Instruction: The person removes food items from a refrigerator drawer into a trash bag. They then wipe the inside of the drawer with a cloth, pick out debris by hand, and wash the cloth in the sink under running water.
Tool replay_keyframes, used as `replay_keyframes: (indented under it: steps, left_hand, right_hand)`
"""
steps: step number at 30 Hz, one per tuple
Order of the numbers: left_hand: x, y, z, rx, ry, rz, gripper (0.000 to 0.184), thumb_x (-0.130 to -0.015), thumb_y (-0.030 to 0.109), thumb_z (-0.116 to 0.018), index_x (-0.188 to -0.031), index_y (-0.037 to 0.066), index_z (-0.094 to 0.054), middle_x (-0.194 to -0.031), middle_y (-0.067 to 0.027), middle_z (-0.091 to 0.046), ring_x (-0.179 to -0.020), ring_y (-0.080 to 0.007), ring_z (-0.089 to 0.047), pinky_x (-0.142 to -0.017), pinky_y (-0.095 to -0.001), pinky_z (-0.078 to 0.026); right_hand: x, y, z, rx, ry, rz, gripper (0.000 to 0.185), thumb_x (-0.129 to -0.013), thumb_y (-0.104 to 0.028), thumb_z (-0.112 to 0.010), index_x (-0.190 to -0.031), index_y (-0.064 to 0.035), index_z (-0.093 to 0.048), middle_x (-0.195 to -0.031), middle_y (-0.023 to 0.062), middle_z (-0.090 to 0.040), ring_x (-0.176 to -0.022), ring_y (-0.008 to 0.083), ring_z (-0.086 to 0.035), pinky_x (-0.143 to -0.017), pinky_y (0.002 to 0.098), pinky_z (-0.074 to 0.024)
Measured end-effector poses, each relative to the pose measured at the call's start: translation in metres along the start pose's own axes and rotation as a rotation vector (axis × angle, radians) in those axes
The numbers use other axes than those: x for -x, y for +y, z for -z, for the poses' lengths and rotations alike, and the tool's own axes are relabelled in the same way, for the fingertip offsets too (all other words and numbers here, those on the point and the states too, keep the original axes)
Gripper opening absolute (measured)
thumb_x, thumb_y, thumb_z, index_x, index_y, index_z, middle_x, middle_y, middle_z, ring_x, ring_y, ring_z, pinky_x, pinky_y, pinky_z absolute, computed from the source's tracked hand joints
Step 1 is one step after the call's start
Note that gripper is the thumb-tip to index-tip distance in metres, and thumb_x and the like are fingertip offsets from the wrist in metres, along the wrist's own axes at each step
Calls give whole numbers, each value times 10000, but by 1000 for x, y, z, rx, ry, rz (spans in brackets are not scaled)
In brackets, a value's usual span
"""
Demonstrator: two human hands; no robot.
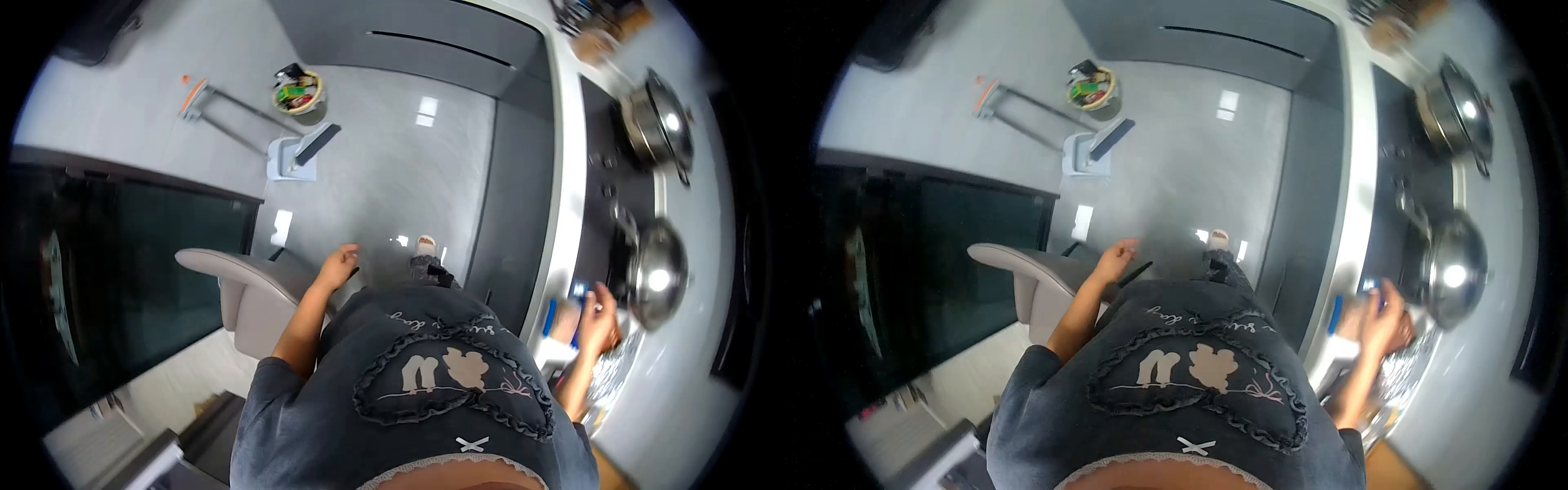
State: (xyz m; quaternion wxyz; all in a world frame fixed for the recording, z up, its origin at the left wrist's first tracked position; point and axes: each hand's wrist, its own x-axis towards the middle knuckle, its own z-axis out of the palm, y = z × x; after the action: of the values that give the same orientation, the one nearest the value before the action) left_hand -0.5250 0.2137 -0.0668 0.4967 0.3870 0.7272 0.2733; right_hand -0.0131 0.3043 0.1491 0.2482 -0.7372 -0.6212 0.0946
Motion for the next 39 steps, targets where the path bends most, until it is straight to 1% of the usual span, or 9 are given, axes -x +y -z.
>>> replay_keyframes:
  steps: [3, 4, 8, 18, 24, 26, 28, 33, 39]
  left_hand:
    - [-30, -7, 8, 124, 89, 176, 320, -805, 135, -514, -1106, 29, -512, -835, -107, -618, -698, -152, -577, -643, -273, -445]
    - [-36, -8, 15, 124, 87, 228, 318, -806, 131, -513, -1106, 26, -511, -818, -100, -619, -694, -150, -579, -640, -269, -445]
    - [-76, 6, 35, 427, 246, 387, 322, -815, 109, -497, -1126, 25, -494, -859, -105, -603, -693, -173, -577, -641, -268, -475]
    - [-260, -21, 150, 738, 248, 767, 371, -850, 190, -446, -1199, 64, -433, -999, -93, -588, -871, -173, -554, -713, -298, -442]
    - [-444, -32, 219, 729, 207, 722, 370, -856, 189, -436, -1205, 65, -428, -985, -95, -590, -861, -172, -559, -716, -289, -447]
    - [-518, -45, 232, 860, 236, 720, 383, -860, 173, -430, -1227, 67, -404, -1003, -99, -583, -877, -172, -559, -731, -287, -449]
    - [-581, -67, 234, 1013, 303, 704, 394, -862, 164, -427, -1241, 70, -387, -1026, -103, -577, -889, -175, -559, -742, -287, -449]
    - [-725, -126, 217, 1424, 595, 760, 530, -872, 109, -375, -1355, 125, -156, -1233, -138, -443, -1074, -243, -479, -841, -326, -413]
    - [-835, -160, 196, 1681, 683, 542, 460, -910, 206, -358, -1339, 178, -196, -1340, -36, -321, -1231, -210, -311, -1017, -417, -232]
  right_hand:
    - [-54, -116, -85, -349, -431, -2, 248, -832, -85, -541, -1077, -55, -554, -984, 61, -556, -877, 134, -533, -766, 254, -438]
    - [-70, -133, -122, -354, -499, 142, 254, -823, -120, -549, -1072, -65, -551, -990, 116, -572, -901, 211, -560, -805, 317, -439]
    - [-142, -247, -235, -450, -835, 354, 227, -827, -95, -520, -1048, -58, -557, -935, 108, -582, -840, 191, -563, -702, 290, -464]
    - [-307, -406, -569, -313, -1192, 318, 230, -855, -168, -491, -1046, -67, -570, -919, 80, -602, -837, 162, -558, -742, 275, -433]
    - [-394, -492, -851, -119, -1118, 452, 325, -852, -254, -462, -1081, -40, -551, -916, 86, -602, -769, 173, -564, -659, 296, -450]
    - [-420, -549, -924, -96, -1112, 521, 371, -855, -297, -438, -1099, -37, -541, -993, 137, -598, -862, 253, -575, -720, 344, -450]
    - [-429, -602, -975, -112, -1177, 200, 383, -857, -315, -435, -1099, -38, -543, -1048, 165, -579, -966, 294, -547, -791, 366, -427]
    - [-434, -648, -1164, -137, -1261, 384, 429, -857, -354, -457, -1151, -46, -512, -1125, 140, -545, -1053, 261, -499, -862, 346, -392]
    - [-411, -693, -1257, -143, -1511, 131, 547, -812, -457, -519, -1174, -48, -496, -1157, 157, -517, -1058, 253, -489, -882, 357, -385]
